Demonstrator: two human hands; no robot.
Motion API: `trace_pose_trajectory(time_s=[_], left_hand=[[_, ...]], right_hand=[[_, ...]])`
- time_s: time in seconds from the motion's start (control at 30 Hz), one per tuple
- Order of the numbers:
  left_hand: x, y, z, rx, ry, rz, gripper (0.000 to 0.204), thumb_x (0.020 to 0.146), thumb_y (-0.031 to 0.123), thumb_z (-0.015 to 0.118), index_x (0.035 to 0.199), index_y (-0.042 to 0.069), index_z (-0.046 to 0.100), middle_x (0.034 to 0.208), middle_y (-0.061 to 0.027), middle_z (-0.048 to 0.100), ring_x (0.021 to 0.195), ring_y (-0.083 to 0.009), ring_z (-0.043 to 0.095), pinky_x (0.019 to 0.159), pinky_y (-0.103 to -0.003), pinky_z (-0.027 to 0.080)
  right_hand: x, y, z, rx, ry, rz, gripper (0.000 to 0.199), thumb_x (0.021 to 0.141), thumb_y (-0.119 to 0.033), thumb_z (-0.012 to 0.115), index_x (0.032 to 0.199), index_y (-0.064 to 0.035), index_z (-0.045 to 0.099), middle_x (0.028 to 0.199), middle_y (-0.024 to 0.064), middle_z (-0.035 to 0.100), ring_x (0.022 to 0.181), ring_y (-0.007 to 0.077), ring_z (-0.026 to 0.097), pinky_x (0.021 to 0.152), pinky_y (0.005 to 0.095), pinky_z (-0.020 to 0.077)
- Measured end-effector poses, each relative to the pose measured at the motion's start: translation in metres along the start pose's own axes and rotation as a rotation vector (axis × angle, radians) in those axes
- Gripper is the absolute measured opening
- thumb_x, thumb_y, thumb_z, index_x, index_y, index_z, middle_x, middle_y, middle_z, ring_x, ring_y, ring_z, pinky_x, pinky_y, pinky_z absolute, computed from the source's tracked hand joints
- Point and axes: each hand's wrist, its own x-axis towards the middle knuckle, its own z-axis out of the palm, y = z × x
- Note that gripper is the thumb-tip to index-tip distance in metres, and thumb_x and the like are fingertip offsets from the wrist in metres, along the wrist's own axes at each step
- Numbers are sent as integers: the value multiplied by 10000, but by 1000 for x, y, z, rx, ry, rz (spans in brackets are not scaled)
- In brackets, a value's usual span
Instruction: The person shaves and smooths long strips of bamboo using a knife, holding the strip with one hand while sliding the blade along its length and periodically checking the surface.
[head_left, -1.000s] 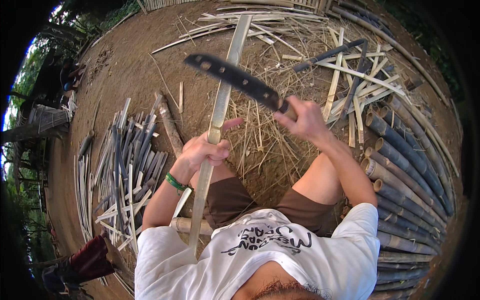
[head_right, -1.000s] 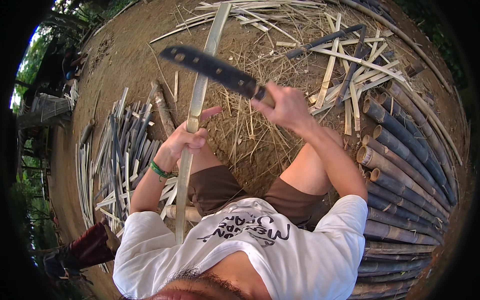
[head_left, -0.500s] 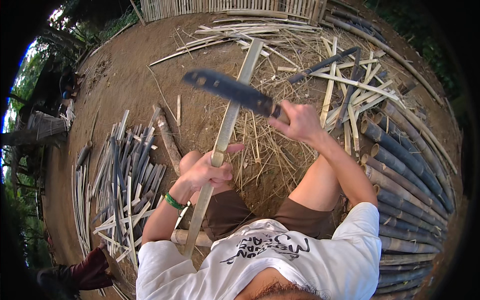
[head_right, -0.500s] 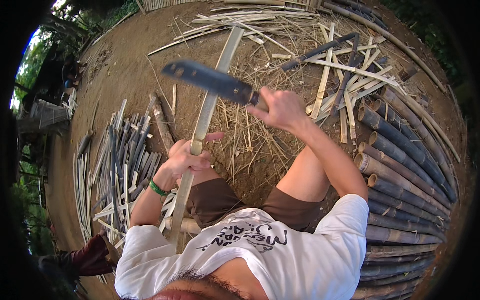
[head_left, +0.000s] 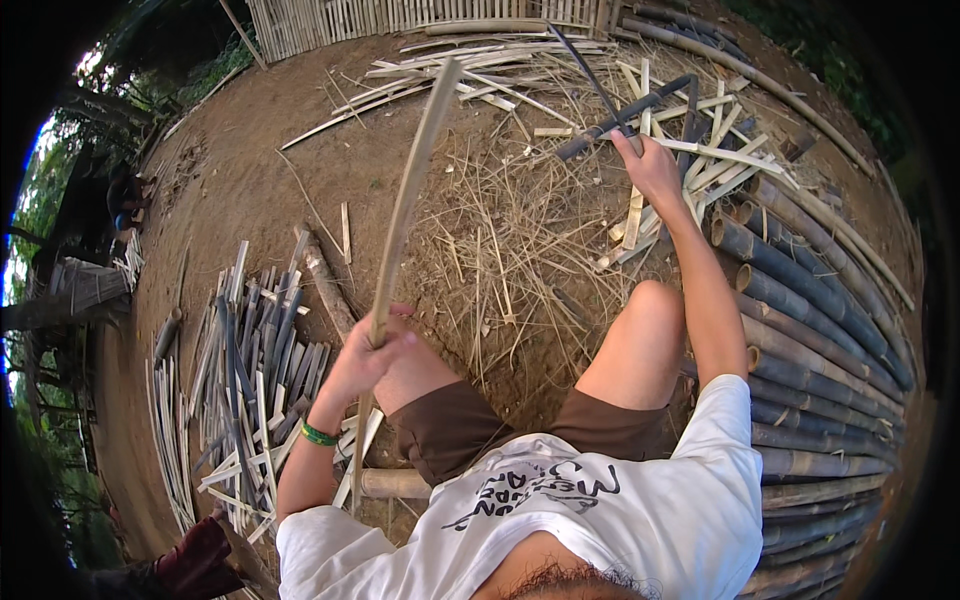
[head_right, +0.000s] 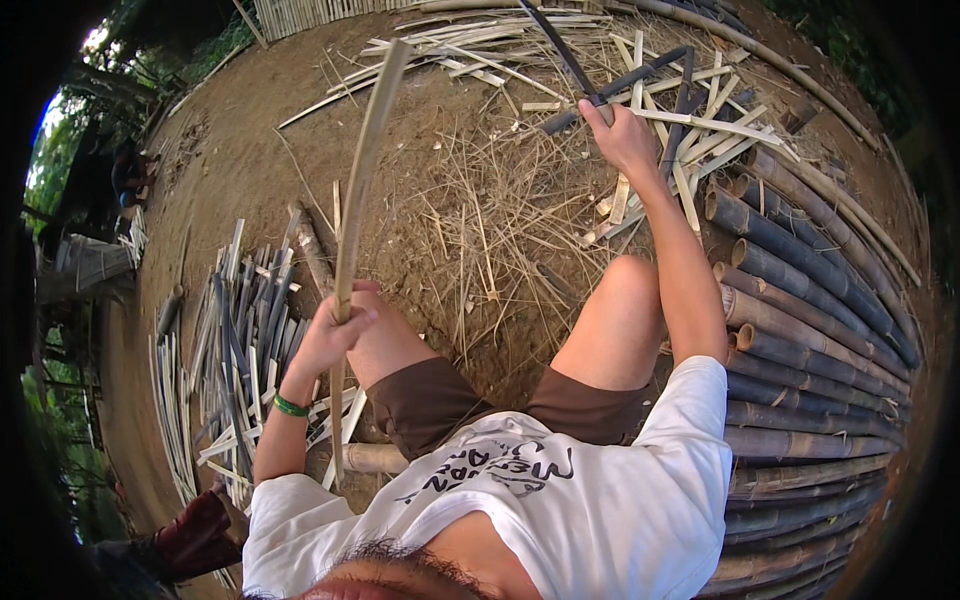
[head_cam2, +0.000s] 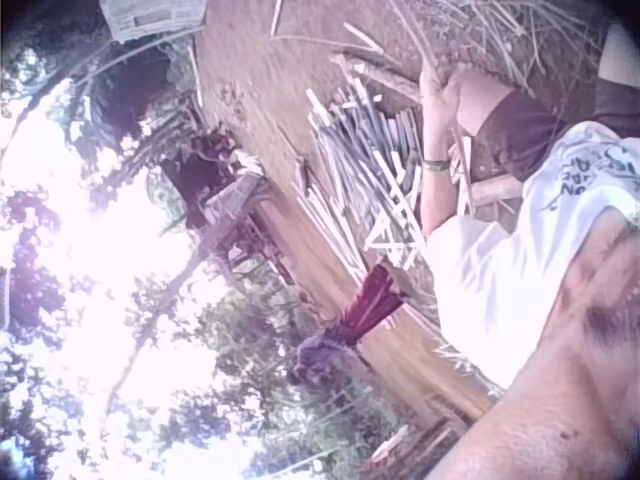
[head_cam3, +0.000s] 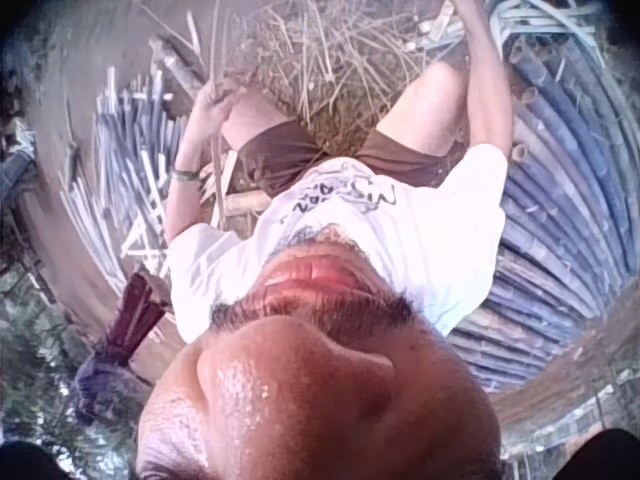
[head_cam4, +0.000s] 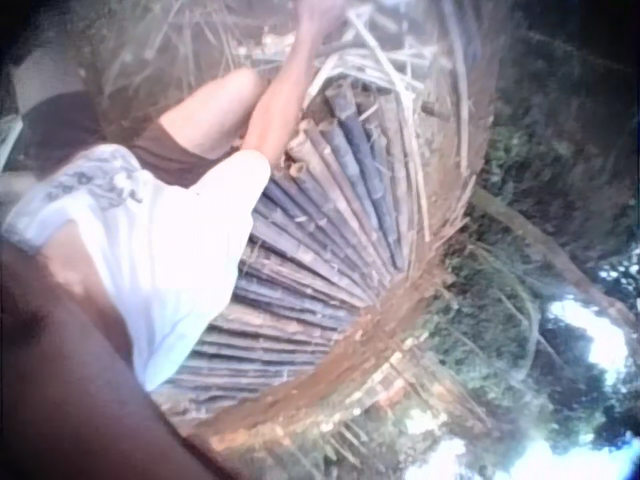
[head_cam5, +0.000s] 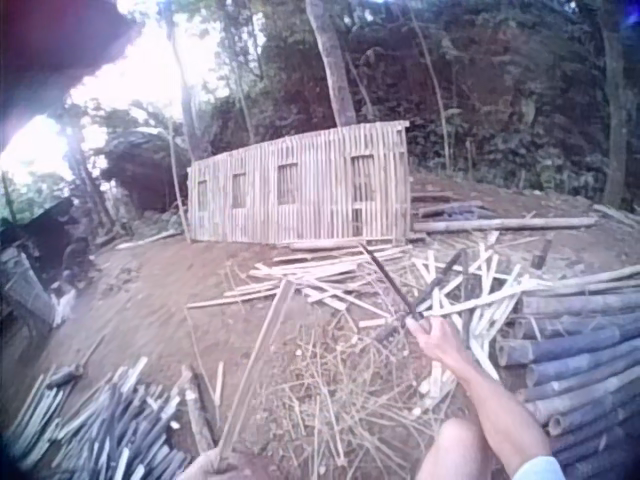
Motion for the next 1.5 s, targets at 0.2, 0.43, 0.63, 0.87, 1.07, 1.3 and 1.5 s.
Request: trace_pose_trajectory(time_s=[0.2,0.43,0.63,0.87,1.07,1.3,1.5], left_hand=[[7,-21,-67,497,626,425,273,936,171,674,1060,-6,508,703,-100,619,590,-195,595,528,-317,452],[-48,-48,-122,785,807,256,357,1033,358,477,1082,8,528,680,-229,563,650,-430,581,567,-468,410],[-134,-142,-266,1155,851,-122,543,976,501,532,1304,69,548,789,-236,658,789,-419,653,685,-489,484],[-81,-233,-298,1121,1008,-537,779,953,672,408,1554,191,291,1452,-199,471,1338,-359,449,1038,-623,334],[-3,-238,-196,877,754,-49,610,1015,453,476,1528,149,345,1250,-241,582,1161,-428,548,960,-459,442],[98,-123,-94,638,536,248,580,1039,352,488,1519,62,344,1352,-260,535,1240,-374,533,1015,-434,431],[179,-67,35,529,212,351,561,1015,335,541,1477,46,411,1235,-231,619,1135,-347,609,938,-431,485]], right_hand=[[-8,27,19,35,45,-28,780,872,-724,496,1021,16,694,930,270,691,948,452,653,828,486,489],[-25,49,20,10,-21,35,722,904,-647,552,1006,54,690,865,263,687,872,429,662,778,440,488],[-35,73,15,-44,-11,97,710,907,-674,531,786,19,628,615,82,562,607,246,560,622,386,439],[-46,114,16,69,-20,259,665,892,-669,573,760,-19,622,576,23,520,503,123,494,501,283,386],[-68,145,9,266,-138,324,493,809,-520,761,865,-38,673,662,-7,554,541,96,502,511,259,411],[-165,219,-9,-44,-100,365,561,713,-251,769,1156,67,641,1059,246,693,1007,360,669,880,412,498],[-286,230,1,-64,-41,547,552,759,-247,738,1203,42,581,1079,293,661,1060,428,627,919,475,493]])
